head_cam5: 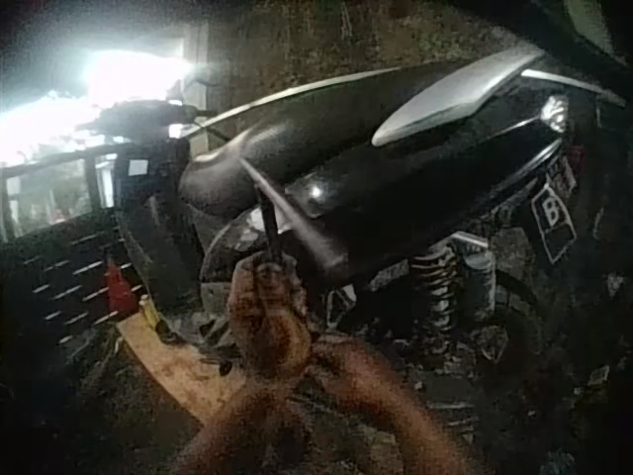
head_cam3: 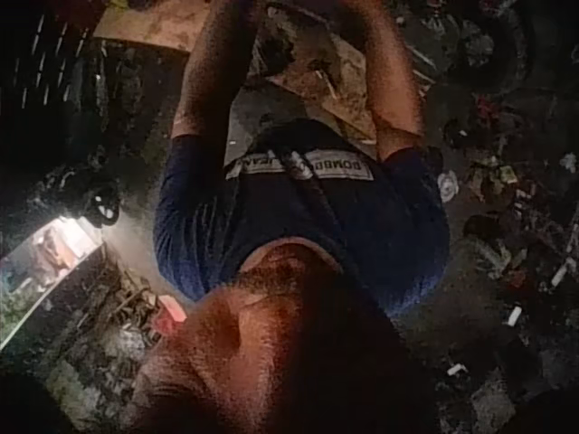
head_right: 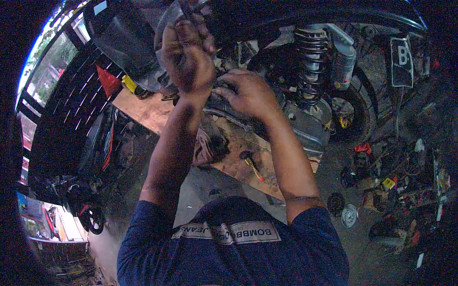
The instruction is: The person works on the rear section of a motorcycle, using a wrench to tighten a bolt on the suspension assembly. They then use a screwdriver to adjust a plastic body panel near the engine casing. The person also uses a brush to clean a small metal part on the workbench.
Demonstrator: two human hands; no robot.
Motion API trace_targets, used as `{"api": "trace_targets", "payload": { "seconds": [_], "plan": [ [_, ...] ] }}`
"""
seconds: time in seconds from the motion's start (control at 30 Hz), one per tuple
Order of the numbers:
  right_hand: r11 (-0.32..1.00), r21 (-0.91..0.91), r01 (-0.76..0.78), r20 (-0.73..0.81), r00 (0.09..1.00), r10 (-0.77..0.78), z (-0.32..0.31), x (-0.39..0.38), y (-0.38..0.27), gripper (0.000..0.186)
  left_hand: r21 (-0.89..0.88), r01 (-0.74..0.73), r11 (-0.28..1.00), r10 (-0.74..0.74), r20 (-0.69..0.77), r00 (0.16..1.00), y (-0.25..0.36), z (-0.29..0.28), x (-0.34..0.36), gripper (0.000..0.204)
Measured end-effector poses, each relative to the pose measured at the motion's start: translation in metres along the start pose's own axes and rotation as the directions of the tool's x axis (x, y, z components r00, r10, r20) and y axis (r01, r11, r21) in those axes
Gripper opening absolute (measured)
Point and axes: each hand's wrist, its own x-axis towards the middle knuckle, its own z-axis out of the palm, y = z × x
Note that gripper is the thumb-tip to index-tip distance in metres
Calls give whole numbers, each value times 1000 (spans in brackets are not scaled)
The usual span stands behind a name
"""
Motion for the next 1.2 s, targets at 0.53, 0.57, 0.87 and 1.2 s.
{"api": "trace_targets", "payload": {
  "seconds": [0.53,0.57,0.87,1.2],
  "plan": [
    [999,-8,54,-19,998,-54,-4,0,0,37,7,24,1000,-24,-3,1000,13,14,-9,29],
    [999,-11,44,-12,999,-44,-4,0,-1,38,66,2,998,-1,-21,1000,10,15,-11,28],
    [992,-122,-25,-15,1000,23,3,1,-3,49,-48,61,997,-59,42,997,18,13,-6,32],
    [998,-62,-3,103,995,10,-4,2,-2,46,-25,80,997,-78,49,996,16,14,-6,41]
  ]
}}
